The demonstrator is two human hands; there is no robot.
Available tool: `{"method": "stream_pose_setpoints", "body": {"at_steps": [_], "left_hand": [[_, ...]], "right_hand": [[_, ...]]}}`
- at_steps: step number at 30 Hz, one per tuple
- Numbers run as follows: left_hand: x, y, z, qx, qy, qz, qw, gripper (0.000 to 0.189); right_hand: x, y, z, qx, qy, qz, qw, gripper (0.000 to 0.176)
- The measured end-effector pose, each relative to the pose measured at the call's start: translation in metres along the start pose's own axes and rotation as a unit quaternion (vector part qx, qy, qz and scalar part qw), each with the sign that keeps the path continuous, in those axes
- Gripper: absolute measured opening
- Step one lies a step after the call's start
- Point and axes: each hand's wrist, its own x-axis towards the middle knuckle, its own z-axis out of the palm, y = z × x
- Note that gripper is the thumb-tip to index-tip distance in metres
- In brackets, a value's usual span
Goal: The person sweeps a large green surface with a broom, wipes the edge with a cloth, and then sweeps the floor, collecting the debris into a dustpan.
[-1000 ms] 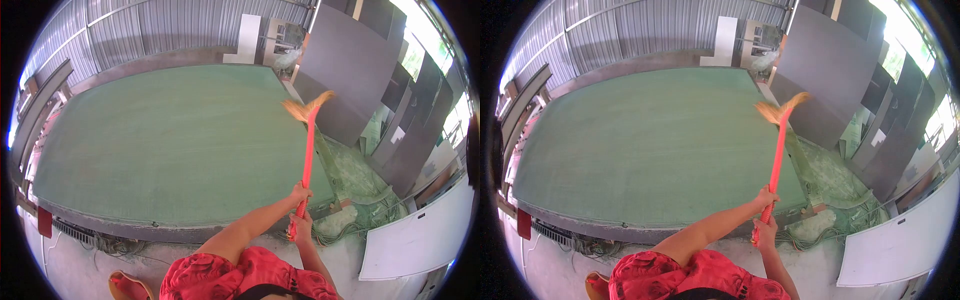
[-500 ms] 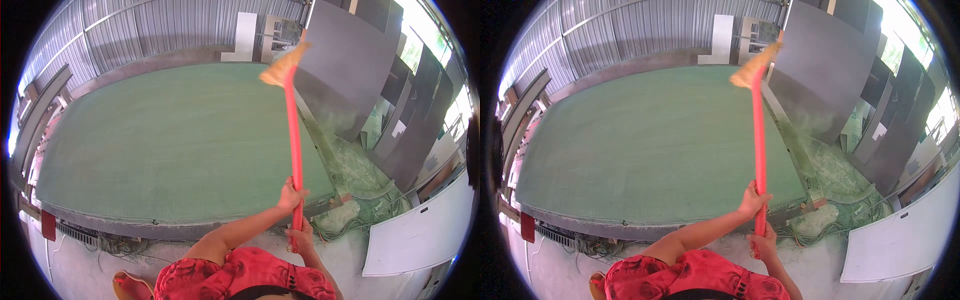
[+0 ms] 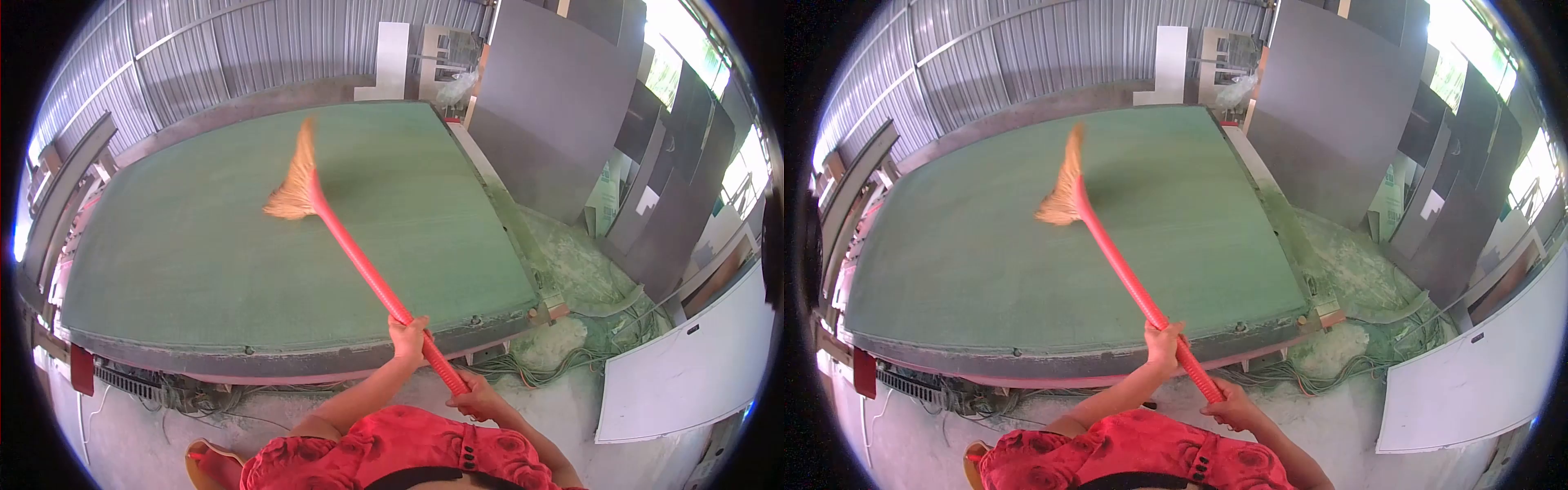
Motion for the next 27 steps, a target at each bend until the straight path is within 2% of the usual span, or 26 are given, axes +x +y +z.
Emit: {"method": "stream_pose_setpoints", "body": {"at_steps": [1,3,4,5,7,9,11,12,15,18,21,25,27], "left_hand": [[-0.002,-0.011,0.005,-0.003,-0.001,-0.001,1.000,0.040],[0.002,-0.041,0.017,0.009,-0.020,-0.078,0.997,0.040],[0.004,-0.054,0.026,0.028,-0.043,-0.089,0.995,0.040],[0.007,-0.066,0.037,0.027,-0.046,-0.090,0.995,0.040],[0.014,-0.086,0.064,0.054,-0.141,-0.146,0.978,0.036],[0.032,-0.108,0.094,0.094,-0.232,-0.152,0.956,0.027],[0.034,-0.109,0.129,0.135,-0.291,-0.180,0.930,0.027],[0.031,-0.113,0.144,0.134,-0.295,-0.181,0.929,0.027],[0.014,-0.123,0.177,0.181,-0.312,-0.176,0.916,0.028],[-0.010,-0.127,0.185,0.192,-0.349,-0.163,0.902,0.029],[-0.030,-0.114,0.179,0.187,-0.368,-0.117,0.903,0.031],[-0.024,-0.073,0.160,0.152,-0.333,-0.056,0.929,0.034],[-0.017,-0.039,0.146,0.143,-0.310,-0.035,0.939,0.036]], "right_hand": [[-0.005,0.008,-0.004,-0.002,0.002,0.001,1.000,0.055],[-0.015,0.031,-0.013,0.061,0.045,0.034,0.997,0.052],[-0.019,0.036,-0.015,0.060,0.048,0.034,0.996,0.052],[-0.023,0.039,-0.016,0.096,0.090,0.014,0.991,0.049],[-0.024,0.046,-0.022,0.133,0.136,-0.008,0.982,0.046],[-0.016,0.054,-0.030,0.155,0.217,-0.056,0.962,0.041],[-0.016,0.031,-0.027,0.177,0.263,-0.069,0.946,0.040],[-0.017,0.024,-0.026,0.198,0.304,-0.081,0.928,0.040],[-0.015,0.035,-0.032,0.231,0.342,-0.130,0.902,0.040],[-0.031,0.044,-0.029,0.208,0.382,-0.150,0.888,0.040],[-0.038,0.055,-0.026,0.188,0.371,-0.190,0.890,0.042],[-0.037,0.038,-0.013,0.167,0.342,-0.172,0.909,0.049],[-0.029,0.022,-0.010,0.117,0.277,-0.204,0.932,0.056]]}}
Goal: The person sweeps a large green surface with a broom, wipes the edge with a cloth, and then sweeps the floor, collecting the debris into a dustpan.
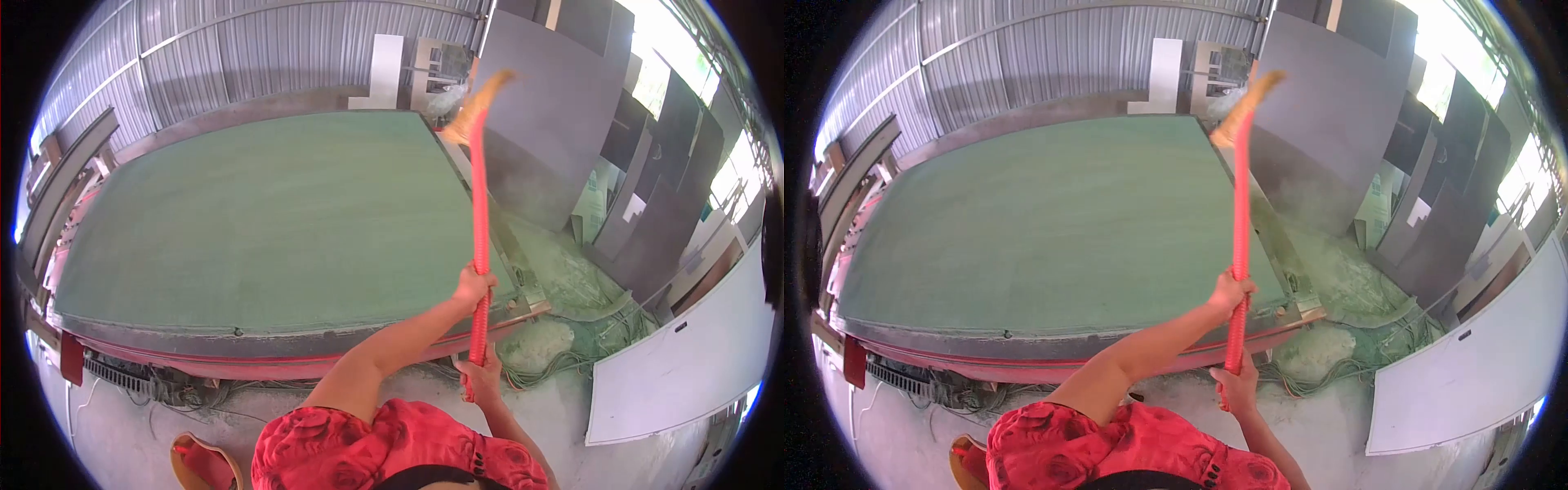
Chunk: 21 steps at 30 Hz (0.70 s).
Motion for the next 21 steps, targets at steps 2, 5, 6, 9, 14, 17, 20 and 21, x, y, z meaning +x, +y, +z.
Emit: {"method": "stream_pose_setpoints", "body": {"at_steps": [2,5,6,9,14,17,20,21], "left_hand": [[-0.006,0.029,-0.031,-0.038,0.048,0.029,0.998,0.040],[-0.013,0.068,-0.085,-0.079,0.085,0.089,0.989,0.048],[-0.016,0.079,-0.106,-0.080,0.093,0.095,0.988,0.048],[-0.037,0.103,-0.159,-0.091,0.151,0.154,0.972,0.052],[-0.064,0.114,-0.229,-0.055,0.270,0.218,0.936,0.059],[-0.041,0.108,-0.282,-0.039,0.339,0.236,0.910,0.066],[-0.027,0.109,-0.297,-0.050,0.346,0.184,0.919,0.066],[-0.012,0.099,-0.304,-0.047,0.350,0.189,0.916,0.063]], "right_hand": [[0.014,-0.007,0.016,0.007,-0.045,0.003,0.999,0.056],[0.043,-0.015,0.053,-0.015,-0.122,0.012,0.992,0.050],[0.054,-0.019,0.068,-0.043,-0.150,0.016,0.988,0.044],[0.078,-0.041,0.130,-0.061,-0.216,0.009,0.975,0.048],[0.126,-0.039,0.219,-0.057,-0.334,0.066,0.938,0.048],[0.146,-0.037,0.254,-0.024,-0.377,0.111,0.919,0.047],[0.166,-0.033,0.262,-0.018,-0.385,0.146,0.911,0.045],[0.172,-0.029,0.262,-0.022,-0.381,0.167,0.909,0.044]]}}
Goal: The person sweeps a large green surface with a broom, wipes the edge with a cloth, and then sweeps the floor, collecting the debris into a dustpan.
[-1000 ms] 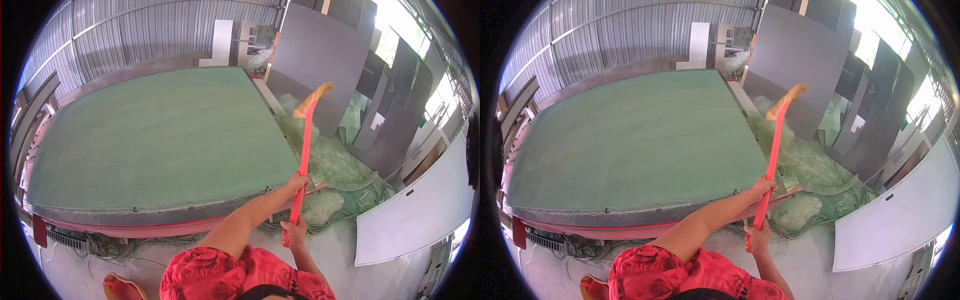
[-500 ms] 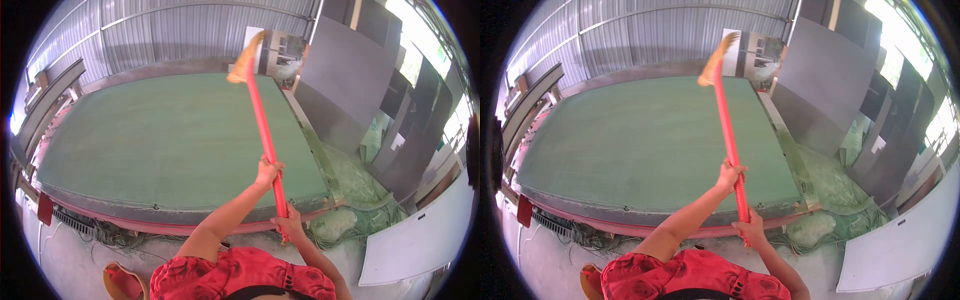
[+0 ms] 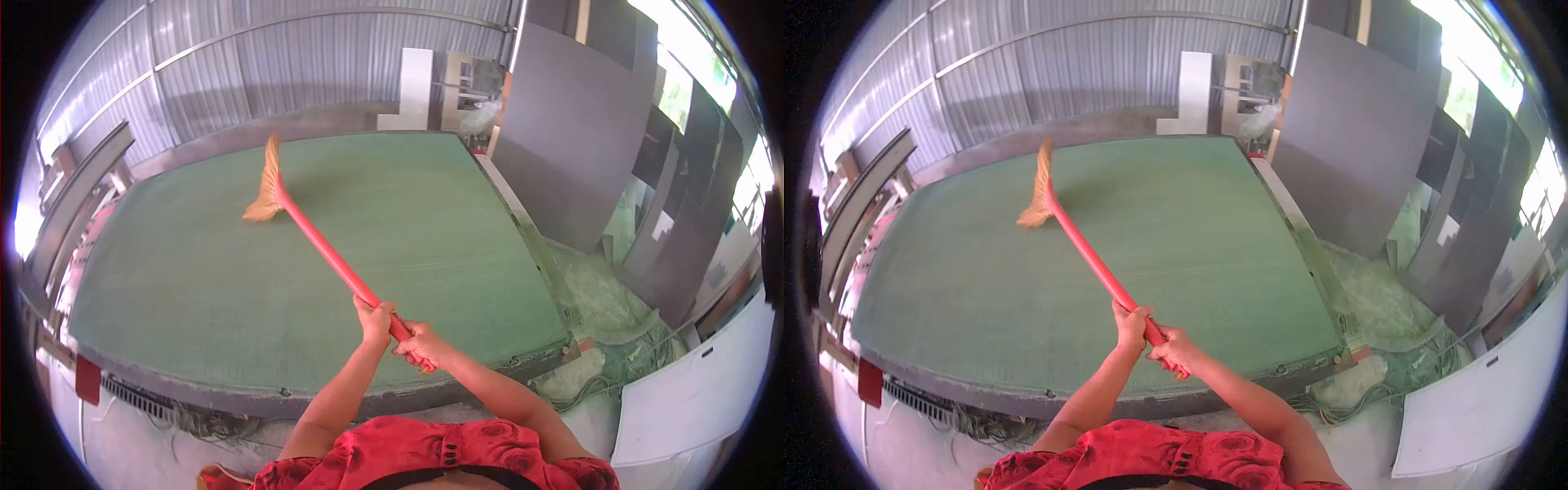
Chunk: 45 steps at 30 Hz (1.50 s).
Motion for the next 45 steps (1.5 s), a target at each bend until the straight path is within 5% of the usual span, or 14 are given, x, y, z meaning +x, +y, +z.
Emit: {"method": "stream_pose_setpoints", "body": {"at_steps": [5,13,22,32,40,45], "left_hand": [[0.020,-0.054,0.044,0.035,-0.056,-0.071,0.995,0.058],[0.026,-0.089,0.169,0.140,-0.280,-0.244,0.918,0.055],[-0.019,-0.125,0.254,0.154,-0.432,-0.259,0.850,0.059],[-0.063,-0.096,0.254,0.050,-0.402,-0.256,0.878,0.054],[-0.075,-0.072,0.186,0.064,-0.232,-0.092,0.966,0.045],[-0.074,-0.102,0.166,0.081,-0.174,-0.145,0.971,0.045]], "right_hand": [[0.008,0.028,-0.043,0.058,0.105,0.014,0.993,0.040],[-0.007,0.016,-0.106,0.141,0.281,-0.046,0.948,0.023],[-0.048,0.012,-0.146,0.204,0.434,-0.140,0.867,0.023],[-0.146,0.037,-0.130,0.112,0.388,-0.139,0.904,0.032],[-0.184,0.049,-0.116,0.052,0.257,-0.051,0.964,0.050],[-0.181,0.061,-0.130,0.066,0.198,-0.003,0.978,0.048]]}}
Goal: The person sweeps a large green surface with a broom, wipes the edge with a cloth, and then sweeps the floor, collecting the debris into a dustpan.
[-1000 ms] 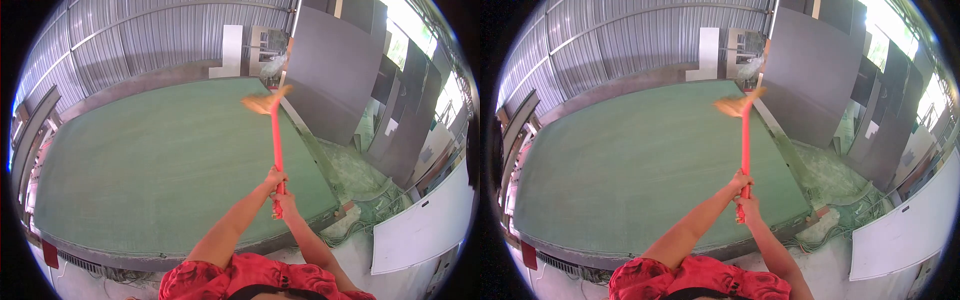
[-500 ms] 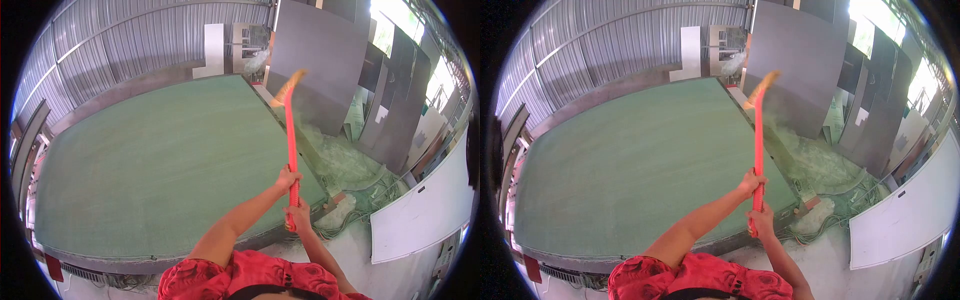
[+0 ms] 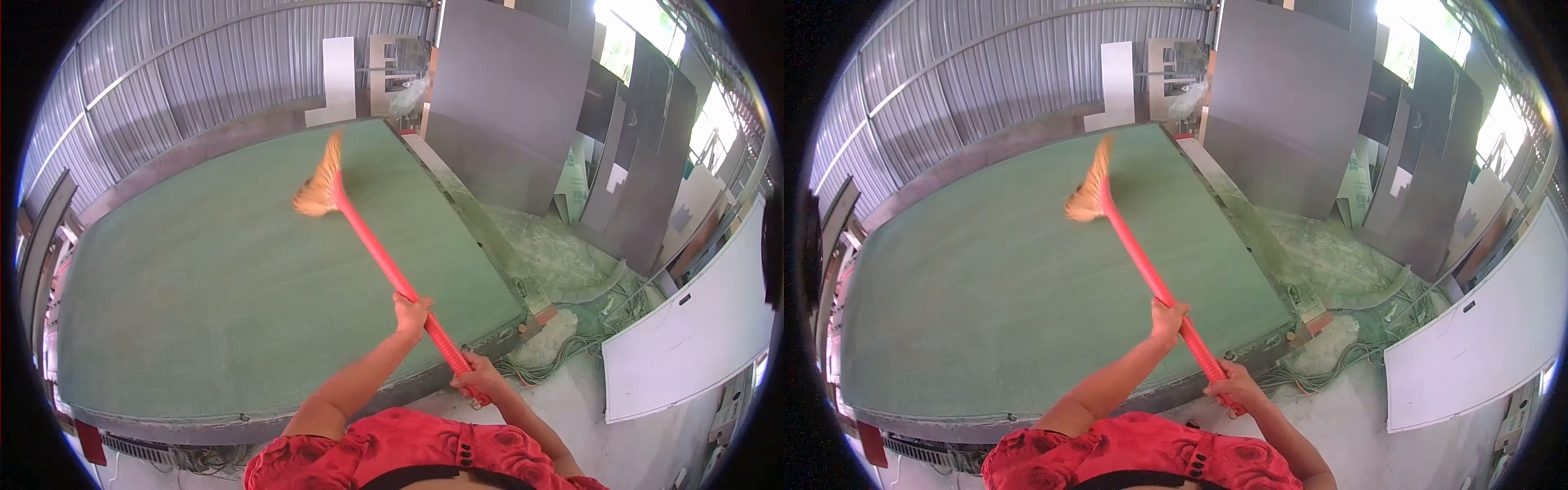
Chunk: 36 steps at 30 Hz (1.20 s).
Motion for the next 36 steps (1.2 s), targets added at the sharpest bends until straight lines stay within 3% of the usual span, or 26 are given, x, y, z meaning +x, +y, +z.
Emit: {"method": "stream_pose_setpoints", "body": {"at_steps": [4,8,10,15,18,23,25,30,34,36], "left_hand": [[0.006,-0.036,0.024,0.029,-0.029,-0.063,0.997,0.046],[0.016,-0.038,0.069,0.015,-0.109,-0.104,0.988,0.042],[0.027,-0.040,0.094,0.041,-0.217,-0.123,0.968,0.037],[0.025,-0.038,0.143,0.032,-0.268,-0.127,0.954,0.035],[0.016,-0.026,0.150,0.029,-0.293,-0.105,0.950,0.036],[0.029,0.013,0.121,0.006,-0.259,-0.030,0.965,0.038],[0.043,0.034,0.093,0.010,-0.200,0.017,0.980,0.039],[0.082,0.102,-0.004,0.018,-0.063,0.111,0.992,0.038],[0.116,0.156,-0.093,-0.002,0.023,0.128,0.991,0.043],[0.112,0.181,-0.130,-0.063,0.054,0.178,0.981,0.049]], "right_hand": [[-0.013,0.011,-0.009,-0.004,0.049,0.033,0.998,0.045],[-0.016,0.011,-0.007,0.026,0.157,-0.025,0.987,0.043],[-0.013,0.007,0.000,0.026,0.207,-0.041,0.977,0.043],[-0.003,0.008,-0.002,0.032,0.292,-0.161,0.942,0.041],[-0.006,0.004,0.005,0.029,0.319,-0.170,0.932,0.041],[0.014,-0.004,0.020,0.029,0.261,-0.185,0.947,0.040],[0.032,-0.009,0.028,0.018,0.219,-0.177,0.959,0.041],[0.100,-0.041,0.068,0.051,0.001,-0.094,0.994,0.046],[0.150,-0.092,0.131,-0.012,-0.057,-0.082,0.995,0.044],[0.171,-0.119,0.167,-0.019,-0.104,-0.045,0.993,0.042]]}}
